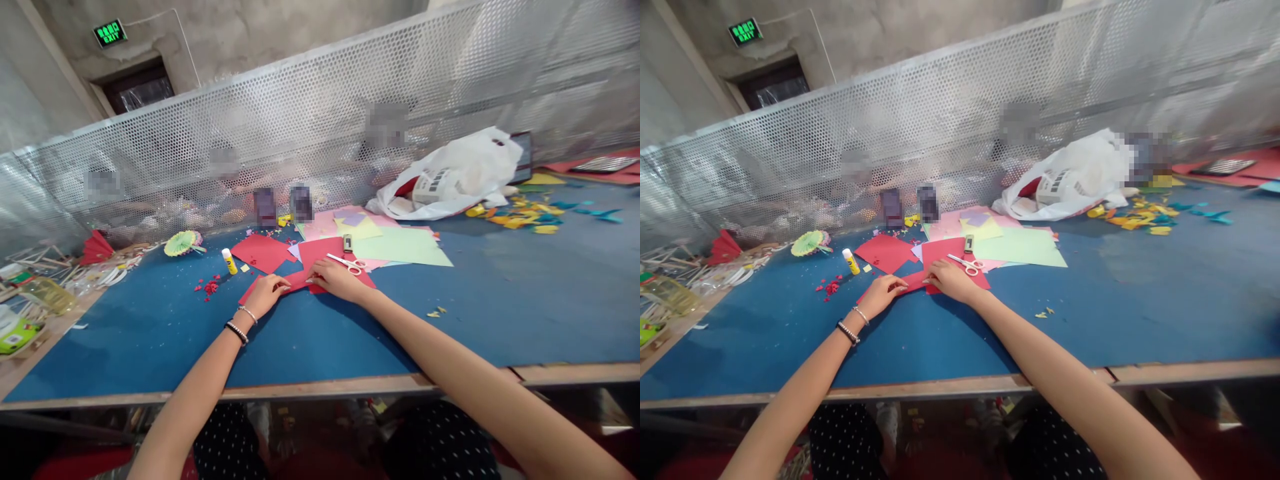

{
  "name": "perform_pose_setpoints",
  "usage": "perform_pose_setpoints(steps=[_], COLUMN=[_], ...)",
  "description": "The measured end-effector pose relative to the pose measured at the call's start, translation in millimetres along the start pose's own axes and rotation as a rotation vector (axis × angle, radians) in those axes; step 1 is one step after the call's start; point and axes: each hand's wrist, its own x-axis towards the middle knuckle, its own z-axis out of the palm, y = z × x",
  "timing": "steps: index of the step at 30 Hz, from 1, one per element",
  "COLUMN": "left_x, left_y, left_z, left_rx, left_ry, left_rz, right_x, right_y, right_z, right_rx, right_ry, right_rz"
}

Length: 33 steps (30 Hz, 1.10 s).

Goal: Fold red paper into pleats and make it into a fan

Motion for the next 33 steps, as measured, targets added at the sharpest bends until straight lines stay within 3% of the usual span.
perform_pose_setpoints(steps=[8, 15, 22, 26, 29, 33], left_x=[0, -3, -1, -1, 0, 2], left_y=[0, -2, 0, 2, 2, 4], left_z=[3.0, 1.4, 1.9, 2.3, 1.8, -4.2], left_rx=[0.019, 0.128, 0.151, 0.204, 0.220, -0.017], left_ry=[0.031, -0.020, -0.012, -0.015, 0.016, 0.011], left_rz=[-0.013, 0.108, 0.057, 0.101, 0.122, -0.047], right_x=[3, 5, 3, 3, 6, 7], right_y=[6, 7, 2, 0, 3, 11], right_z=[10, 9, 5, 5, 1, -12], right_rx=[0.031, 0.015, -0.010, 0.001, 0.080, 0.416], right_ry=[0.070, 0.071, 0.051, 0.065, 0.145, 0.282], right_rz=[0.108, 0.115, 0.118, 0.086, 0.117, 0.345])
